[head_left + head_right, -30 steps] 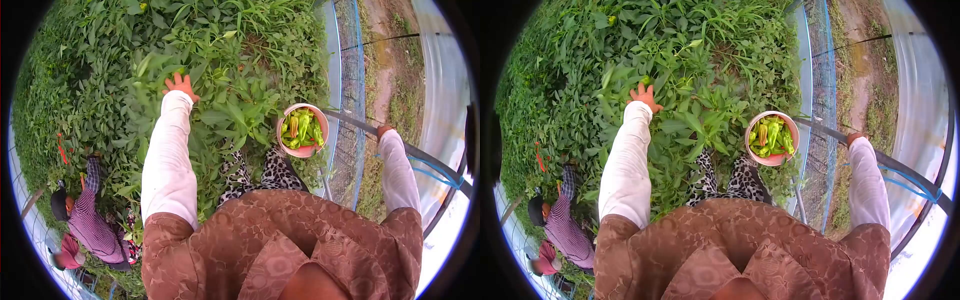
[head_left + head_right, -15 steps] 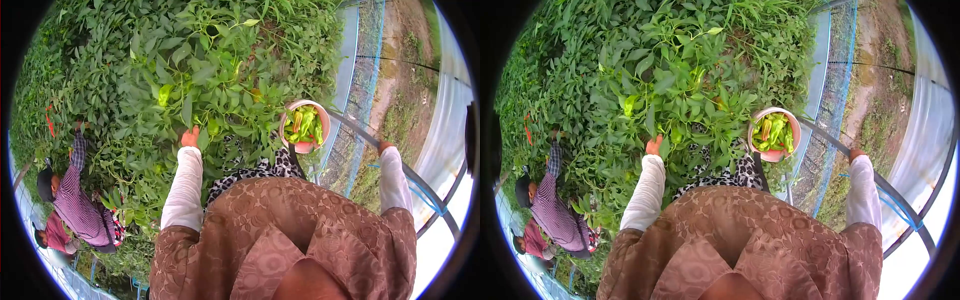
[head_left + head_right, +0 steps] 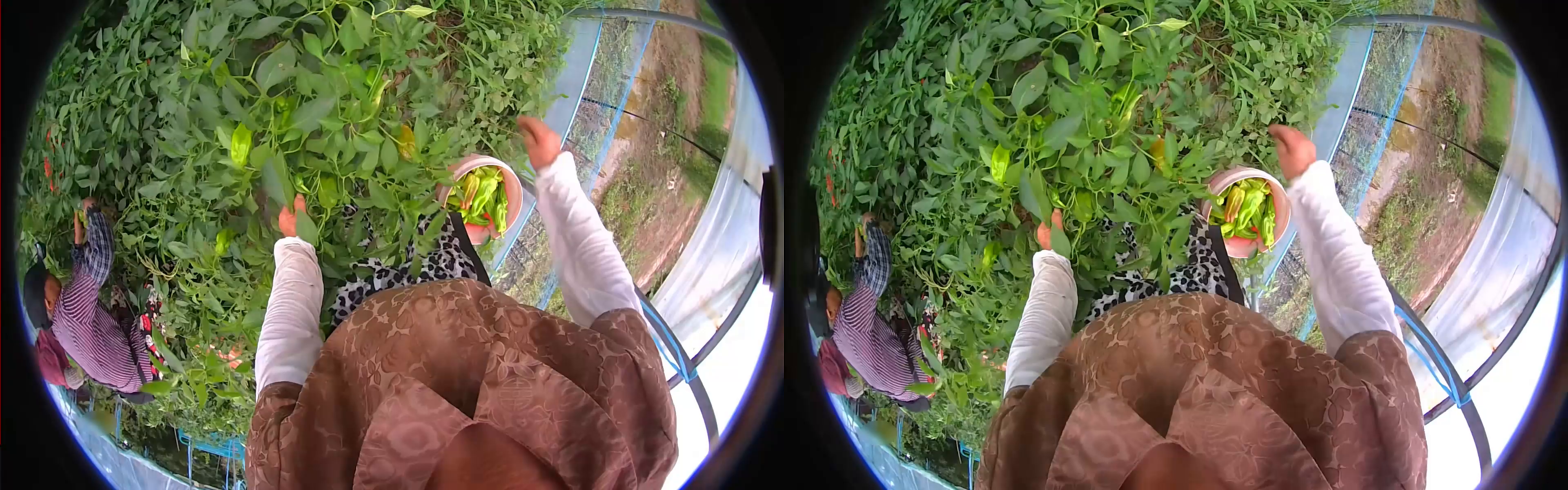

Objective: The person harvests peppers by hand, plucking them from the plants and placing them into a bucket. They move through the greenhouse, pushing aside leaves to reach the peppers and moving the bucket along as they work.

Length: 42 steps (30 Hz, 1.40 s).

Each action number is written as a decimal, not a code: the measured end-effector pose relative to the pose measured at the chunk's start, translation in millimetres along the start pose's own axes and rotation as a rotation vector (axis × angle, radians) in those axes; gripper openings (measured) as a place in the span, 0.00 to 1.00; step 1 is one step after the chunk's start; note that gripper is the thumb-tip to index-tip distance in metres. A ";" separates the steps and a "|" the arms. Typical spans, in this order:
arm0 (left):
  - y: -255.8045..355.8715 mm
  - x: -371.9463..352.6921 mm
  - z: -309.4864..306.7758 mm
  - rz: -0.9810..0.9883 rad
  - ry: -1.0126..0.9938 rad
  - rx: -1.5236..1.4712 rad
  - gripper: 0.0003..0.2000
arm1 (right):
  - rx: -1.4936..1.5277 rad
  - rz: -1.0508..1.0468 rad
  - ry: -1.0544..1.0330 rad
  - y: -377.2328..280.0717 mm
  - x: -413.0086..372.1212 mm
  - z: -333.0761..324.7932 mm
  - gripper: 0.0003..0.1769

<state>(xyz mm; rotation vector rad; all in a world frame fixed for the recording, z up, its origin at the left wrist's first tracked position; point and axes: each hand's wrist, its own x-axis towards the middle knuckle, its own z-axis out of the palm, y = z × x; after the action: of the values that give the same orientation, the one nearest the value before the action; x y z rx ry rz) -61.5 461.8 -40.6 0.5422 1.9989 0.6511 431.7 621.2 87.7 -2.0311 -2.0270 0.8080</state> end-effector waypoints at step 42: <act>9.3 0.1 6.7 -0.078 0.017 -0.076 0.13 | -0.482 -0.913 -0.673 -142.1 172.8 220.5 0.16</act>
<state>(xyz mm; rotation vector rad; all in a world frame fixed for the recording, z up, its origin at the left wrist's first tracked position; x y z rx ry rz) -54.7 470.4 -37.5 0.4119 1.9924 0.6829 190.9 740.7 -75.0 -0.7042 -3.3297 0.8839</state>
